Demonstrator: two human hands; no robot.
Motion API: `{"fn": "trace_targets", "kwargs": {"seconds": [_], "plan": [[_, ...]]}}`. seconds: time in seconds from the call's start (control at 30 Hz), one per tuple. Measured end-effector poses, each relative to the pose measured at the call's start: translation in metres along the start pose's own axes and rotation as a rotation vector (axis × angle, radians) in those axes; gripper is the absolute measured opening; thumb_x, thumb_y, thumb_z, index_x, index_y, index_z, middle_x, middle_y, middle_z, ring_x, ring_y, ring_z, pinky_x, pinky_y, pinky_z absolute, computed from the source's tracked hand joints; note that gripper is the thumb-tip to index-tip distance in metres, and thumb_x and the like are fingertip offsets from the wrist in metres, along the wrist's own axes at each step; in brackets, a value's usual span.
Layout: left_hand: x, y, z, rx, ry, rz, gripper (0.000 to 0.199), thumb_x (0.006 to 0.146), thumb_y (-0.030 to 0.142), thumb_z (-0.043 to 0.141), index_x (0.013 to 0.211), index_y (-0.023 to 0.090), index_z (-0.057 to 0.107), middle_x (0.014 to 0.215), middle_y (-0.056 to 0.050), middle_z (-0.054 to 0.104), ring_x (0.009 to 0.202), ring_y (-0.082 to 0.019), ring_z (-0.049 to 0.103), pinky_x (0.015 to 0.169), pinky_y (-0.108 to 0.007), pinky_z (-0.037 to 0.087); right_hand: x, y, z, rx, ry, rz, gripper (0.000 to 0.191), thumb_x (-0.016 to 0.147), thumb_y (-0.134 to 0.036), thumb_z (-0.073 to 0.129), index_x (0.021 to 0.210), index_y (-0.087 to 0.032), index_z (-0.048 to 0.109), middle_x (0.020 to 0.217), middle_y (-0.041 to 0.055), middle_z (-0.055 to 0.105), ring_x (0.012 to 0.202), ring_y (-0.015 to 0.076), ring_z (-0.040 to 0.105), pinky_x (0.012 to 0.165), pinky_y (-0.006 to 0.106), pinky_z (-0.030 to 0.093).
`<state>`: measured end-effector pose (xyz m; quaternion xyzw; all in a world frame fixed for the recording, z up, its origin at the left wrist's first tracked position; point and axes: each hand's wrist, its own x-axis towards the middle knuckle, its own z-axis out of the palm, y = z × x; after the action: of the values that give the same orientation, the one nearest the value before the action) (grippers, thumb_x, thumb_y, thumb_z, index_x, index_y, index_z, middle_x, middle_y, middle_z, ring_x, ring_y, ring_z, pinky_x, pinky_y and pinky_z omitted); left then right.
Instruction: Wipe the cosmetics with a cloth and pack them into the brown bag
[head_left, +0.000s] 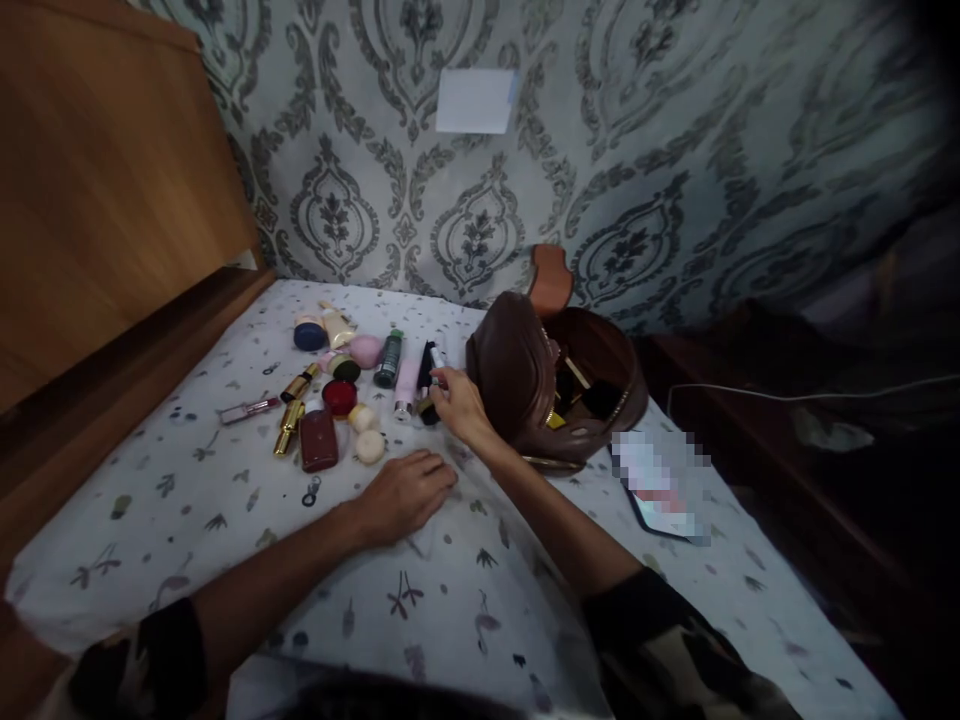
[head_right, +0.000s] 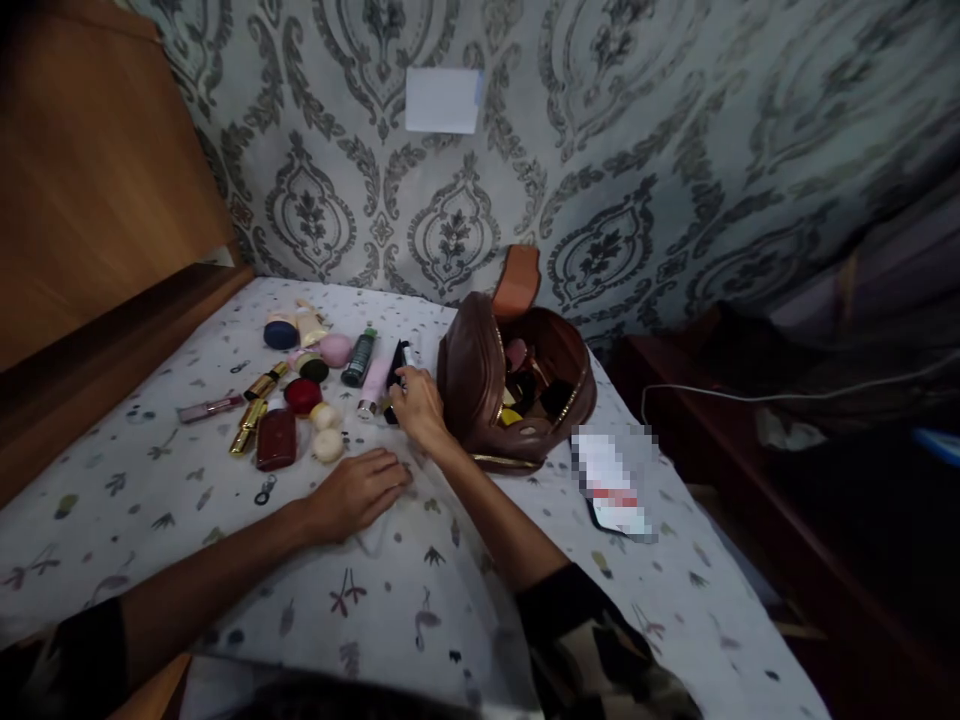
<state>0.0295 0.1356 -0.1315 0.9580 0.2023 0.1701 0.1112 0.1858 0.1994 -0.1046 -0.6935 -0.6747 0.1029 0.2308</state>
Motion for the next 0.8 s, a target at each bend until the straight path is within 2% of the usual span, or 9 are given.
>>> {"fn": "trace_targets", "kwargs": {"seconds": [0.17,0.33,0.53,0.8], "plan": [[0.0,-0.004,-0.002,-0.058,0.005,-0.016,0.026,0.1,0.019,0.037,0.098,0.014,0.063,0.092,-0.007,0.066,0.09,-0.019,0.061,0.081,-0.03,0.05,0.025,-0.002,0.017,-0.052,-0.015,0.04,0.032,0.089,-0.026,0.05,0.116,-0.017,0.065,0.106,0.0119,0.067,0.099,0.0215,0.064,0.083,0.03,0.049],[0.001,-0.007,-0.002,-0.066,-0.02,-0.011,0.024,0.099,0.02,0.039,0.099,0.014,0.063,0.094,-0.007,0.067,0.089,-0.018,0.063,0.08,-0.029,0.049,0.026,0.002,0.03,-0.043,-0.006,0.03,0.034,0.088,-0.027,0.05,0.115,-0.016,0.067,0.104,0.0119,0.067,0.097,0.0209,0.062,0.085,0.03,0.047],[-0.001,-0.012,0.002,-0.073,0.044,0.017,0.02,0.099,0.021,0.042,0.098,0.017,0.061,0.093,-0.005,0.068,0.087,-0.017,0.064,0.078,-0.027,0.049,0.033,0.01,0.041,-0.016,0.021,0.031,0.034,0.085,-0.026,0.052,0.112,-0.016,0.069,0.095,0.0087,0.067,0.089,0.02,0.061,0.082,0.031,0.048],[-0.002,-0.012,-0.001,-0.051,0.005,0.005,0.02,0.099,0.022,0.043,0.099,0.016,0.062,0.097,-0.005,0.069,0.089,-0.018,0.065,0.077,-0.028,0.049,0.037,0.018,0.045,0.026,0.056,0.042,0.035,0.08,-0.026,0.055,0.109,-0.017,0.071,0.094,0.0095,0.063,0.086,0.0204,0.06,0.085,0.033,0.048]]}}
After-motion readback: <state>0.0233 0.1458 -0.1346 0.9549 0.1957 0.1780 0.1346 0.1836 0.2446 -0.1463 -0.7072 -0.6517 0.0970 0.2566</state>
